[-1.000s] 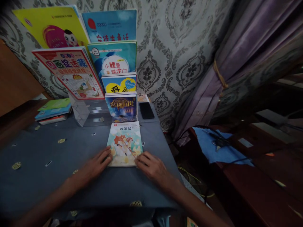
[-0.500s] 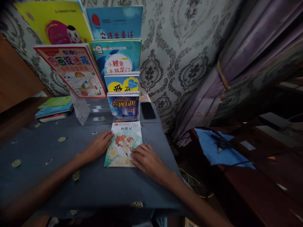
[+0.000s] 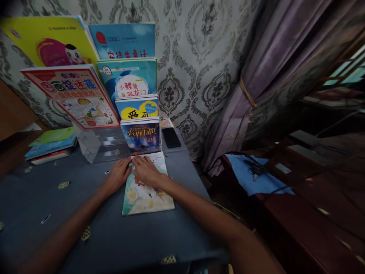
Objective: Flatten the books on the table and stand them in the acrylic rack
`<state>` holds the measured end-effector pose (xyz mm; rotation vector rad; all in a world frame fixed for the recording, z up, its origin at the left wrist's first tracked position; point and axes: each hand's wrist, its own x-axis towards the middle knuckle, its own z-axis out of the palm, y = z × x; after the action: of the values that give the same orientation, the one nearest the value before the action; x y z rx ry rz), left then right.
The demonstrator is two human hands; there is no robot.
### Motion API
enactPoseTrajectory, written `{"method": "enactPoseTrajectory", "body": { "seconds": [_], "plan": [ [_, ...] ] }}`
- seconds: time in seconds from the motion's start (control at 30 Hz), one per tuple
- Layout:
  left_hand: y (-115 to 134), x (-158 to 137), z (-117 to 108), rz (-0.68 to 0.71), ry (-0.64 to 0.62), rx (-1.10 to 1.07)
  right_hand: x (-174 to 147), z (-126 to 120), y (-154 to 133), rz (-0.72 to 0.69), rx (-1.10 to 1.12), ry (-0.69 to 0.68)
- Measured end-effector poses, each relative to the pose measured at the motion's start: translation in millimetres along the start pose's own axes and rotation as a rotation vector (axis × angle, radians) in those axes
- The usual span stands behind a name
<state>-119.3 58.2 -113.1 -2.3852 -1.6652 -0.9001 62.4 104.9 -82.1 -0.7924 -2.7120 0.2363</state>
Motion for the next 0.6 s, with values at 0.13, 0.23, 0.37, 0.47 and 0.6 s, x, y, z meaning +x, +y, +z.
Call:
{"method": "enactPoseTrajectory", "body": {
  "seconds": [0.13, 0.23, 0.37, 0.47, 0.6],
  "plan": [
    [1.4, 1.3, -1.2, -0.010, -0.009, 0.009, -2.9, -0.9, 10.1, 0.011, 0.012, 0.017],
    [3.7, 1.9, -3.7, -0.005, -0.029, 0.026, -12.6, -4.9, 19.9, 0.052, 0.005, 0.015],
    [4.2, 1.4, -4.8, -0.012, -0.031, 0.051, -33.4, -11.6, 42.0, 0.078, -0.010, 0.069],
    [2.8, 0.5, -3.0, -0.024, -0.036, 0.056, -52.1, -14.6, 62.7, 0.114, -0.018, 0.109],
    [1.3, -0.4, -0.4, -0.031, -0.032, 0.070, -69.1, -11.5, 82.5, 0.138, 0.061, 0.184]
  ]
}}
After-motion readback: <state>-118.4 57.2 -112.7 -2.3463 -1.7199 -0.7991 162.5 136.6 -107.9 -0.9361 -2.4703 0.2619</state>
